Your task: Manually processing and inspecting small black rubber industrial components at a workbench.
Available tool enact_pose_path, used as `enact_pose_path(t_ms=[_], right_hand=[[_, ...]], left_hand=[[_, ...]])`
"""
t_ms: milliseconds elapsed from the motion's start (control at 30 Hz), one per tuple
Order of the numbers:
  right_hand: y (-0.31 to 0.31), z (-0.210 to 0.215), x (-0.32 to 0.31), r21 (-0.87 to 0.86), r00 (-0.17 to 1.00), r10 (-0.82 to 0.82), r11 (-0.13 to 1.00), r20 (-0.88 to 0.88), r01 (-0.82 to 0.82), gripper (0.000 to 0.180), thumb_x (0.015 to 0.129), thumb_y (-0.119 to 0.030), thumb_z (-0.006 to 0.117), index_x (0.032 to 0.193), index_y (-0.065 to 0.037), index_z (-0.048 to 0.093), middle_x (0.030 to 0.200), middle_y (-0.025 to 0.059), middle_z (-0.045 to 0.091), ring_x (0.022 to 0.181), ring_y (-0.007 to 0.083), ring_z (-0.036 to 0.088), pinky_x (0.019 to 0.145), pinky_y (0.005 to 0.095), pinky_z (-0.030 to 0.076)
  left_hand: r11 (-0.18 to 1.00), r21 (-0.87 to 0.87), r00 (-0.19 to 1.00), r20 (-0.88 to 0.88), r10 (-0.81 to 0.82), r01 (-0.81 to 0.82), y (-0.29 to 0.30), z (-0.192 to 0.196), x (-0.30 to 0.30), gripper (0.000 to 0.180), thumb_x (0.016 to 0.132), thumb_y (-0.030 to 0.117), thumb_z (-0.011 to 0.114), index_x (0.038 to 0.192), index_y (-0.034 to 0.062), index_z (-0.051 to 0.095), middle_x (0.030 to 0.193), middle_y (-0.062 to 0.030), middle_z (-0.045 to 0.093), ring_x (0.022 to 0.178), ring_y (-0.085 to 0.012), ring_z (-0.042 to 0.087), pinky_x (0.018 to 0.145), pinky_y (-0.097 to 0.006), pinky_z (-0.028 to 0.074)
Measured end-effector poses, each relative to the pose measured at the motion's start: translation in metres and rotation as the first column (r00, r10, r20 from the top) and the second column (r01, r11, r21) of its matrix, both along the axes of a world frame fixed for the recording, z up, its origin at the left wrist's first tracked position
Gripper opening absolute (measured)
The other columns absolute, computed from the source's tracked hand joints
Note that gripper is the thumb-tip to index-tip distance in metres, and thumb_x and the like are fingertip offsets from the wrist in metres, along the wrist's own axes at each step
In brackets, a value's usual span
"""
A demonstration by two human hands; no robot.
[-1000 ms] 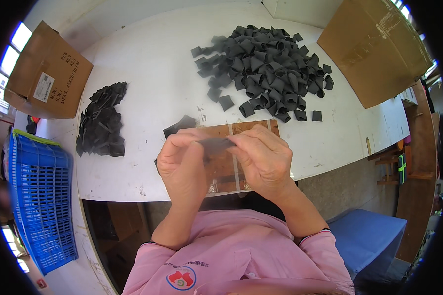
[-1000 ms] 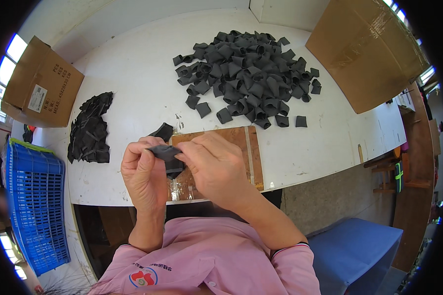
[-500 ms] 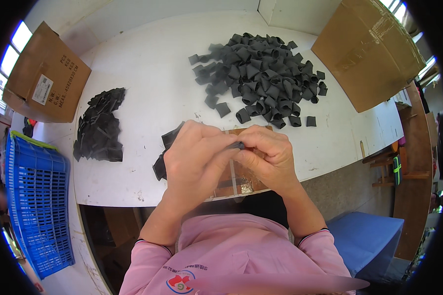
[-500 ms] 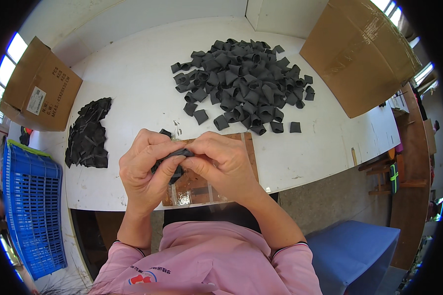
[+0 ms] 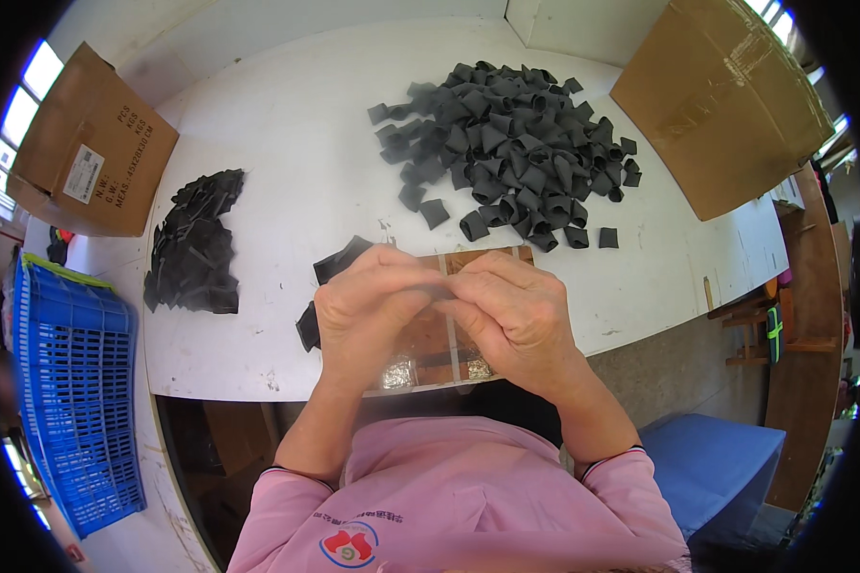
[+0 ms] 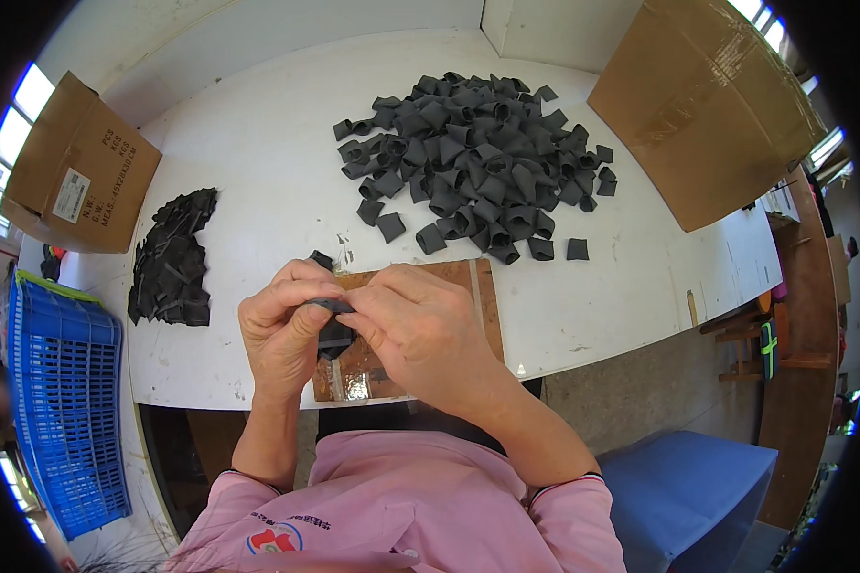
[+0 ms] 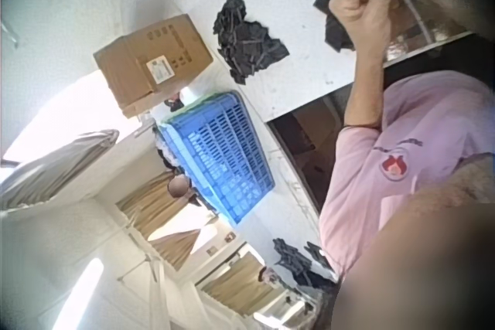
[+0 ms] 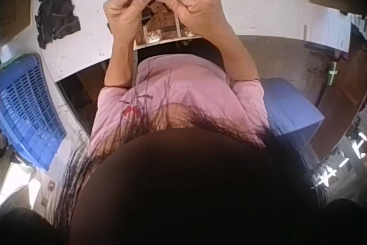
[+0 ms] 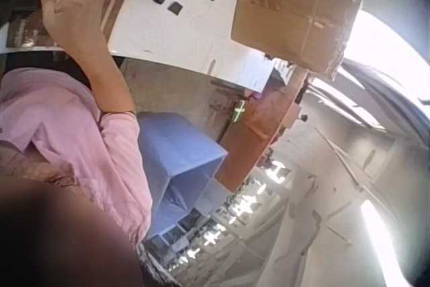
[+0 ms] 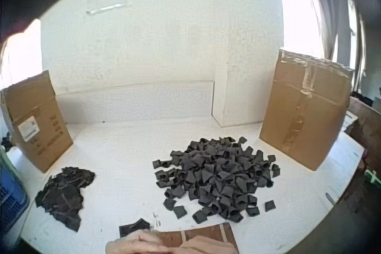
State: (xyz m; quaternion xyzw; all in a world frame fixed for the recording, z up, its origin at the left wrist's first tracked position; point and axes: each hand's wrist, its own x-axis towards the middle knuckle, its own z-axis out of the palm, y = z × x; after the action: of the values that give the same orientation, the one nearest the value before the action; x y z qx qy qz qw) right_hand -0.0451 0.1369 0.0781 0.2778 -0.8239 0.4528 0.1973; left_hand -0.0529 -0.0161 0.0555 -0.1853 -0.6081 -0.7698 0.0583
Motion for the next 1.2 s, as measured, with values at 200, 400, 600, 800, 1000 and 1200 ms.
enact_pose_path(t_ms=[200, 400, 600, 800, 1000, 1200], right_hand=[[-0.005, -0.015, -0.001, -0.069, 1.000, -0.010, 0.998, 0.011, 0.011, 0.009, 0.070, -0.004, 0.062, 0.074, -0.002, 0.055, 0.065, 0.0069, 0.051, 0.058, 0.0221, 0.051, 0.051, 0.0303, 0.041], [0.013, 0.004, -0.014, -0.181, 0.906, 0.190, 0.975, 0.378, -0.129, 0.011, 0.076, -0.008, 0.061, 0.069, -0.002, 0.055, 0.061, 0.0053, 0.054, 0.055, 0.0113, 0.052, 0.047, 0.0249, 0.038], [0.026, -0.024, -0.027, -0.474, 0.751, 0.119, 0.836, 0.649, 0.277, 0.020, 0.086, -0.017, 0.049, 0.088, 0.000, 0.059, 0.065, 0.0010, 0.055, 0.054, 0.0025, 0.045, 0.048, 0.0160, 0.036], [0.014, -0.054, 0.027, -0.383, 0.600, 0.186, 0.898, 0.778, 0.218, 0.021, 0.085, -0.018, 0.050, 0.085, 0.001, 0.059, 0.063, 0.0006, 0.055, 0.055, 0.0054, 0.047, 0.052, 0.0194, 0.039], [-0.001, -0.071, 0.043, -0.332, 0.584, 0.192, 0.933, 0.788, 0.142, 0.022, 0.081, -0.020, 0.056, 0.084, 0.002, 0.058, 0.065, 0.0052, 0.057, 0.059, 0.0080, 0.052, 0.055, 0.0218, 0.042], [-0.034, -0.063, 0.050, -0.329, 0.864, 0.014, 0.928, 0.504, 0.176, 0.020, 0.073, -0.009, 0.065, 0.086, 0.003, 0.056, 0.073, 0.0069, 0.056, 0.060, 0.0132, 0.053, 0.054, 0.0231, 0.042]], left_hand=[[0.963, -0.241, 0.992, -0.073, 0.103, -0.118, -0.002, 0.001, 0.002, 0.021, 0.065, -0.005, 0.060, 0.083, 0.0037, 0.065, 0.074, -0.0035, 0.056, 0.066, -0.0107, 0.051, 0.057, -0.020, 0.042], [0.957, -0.225, 0.983, -0.034, 0.181, -0.183, -0.017, -0.028, -0.016, 0.021, 0.069, -0.001, 0.060, 0.091, 0.0013, 0.061, 0.076, -0.0068, 0.056, 0.069, -0.0123, 0.052, 0.061, -0.022, 0.042], [0.438, -0.805, 0.908, -0.284, 0.309, -0.400, -0.030, -0.079, -0.050, 0.027, 0.071, 0.009, 0.063, 0.093, -0.0028, 0.055, 0.080, -0.0133, 0.056, 0.073, -0.0232, 0.055, 0.068, -0.030, 0.044], [0.029, -0.958, 0.951, -0.279, 0.133, -0.285, -0.043, -0.121, -0.068, 0.009, 0.074, 0.004, 0.052, 0.077, -0.0054, 0.052, 0.072, -0.0195, 0.052, 0.072, -0.0337, 0.052, 0.066, -0.038, 0.044], [0.911, -0.337, 0.839, 0.400, 0.368, -0.239, -0.028, -0.067, -0.027, 0.009, 0.082, 0.008, 0.048, 0.082, 0.0031, 0.056, 0.084, -0.0085, 0.056, 0.075, -0.0205, 0.052, 0.065, -0.033, 0.042], [0.672, 0.705, 0.652, 0.622, -0.433, -0.226, 0.000, -0.053, 0.044, 0.022, 0.085, 0.017, 0.050, 0.101, 0.0019, 0.051, 0.098, -0.0098, 0.056, 0.090, -0.0226, 0.052, 0.083, -0.037, 0.041]])
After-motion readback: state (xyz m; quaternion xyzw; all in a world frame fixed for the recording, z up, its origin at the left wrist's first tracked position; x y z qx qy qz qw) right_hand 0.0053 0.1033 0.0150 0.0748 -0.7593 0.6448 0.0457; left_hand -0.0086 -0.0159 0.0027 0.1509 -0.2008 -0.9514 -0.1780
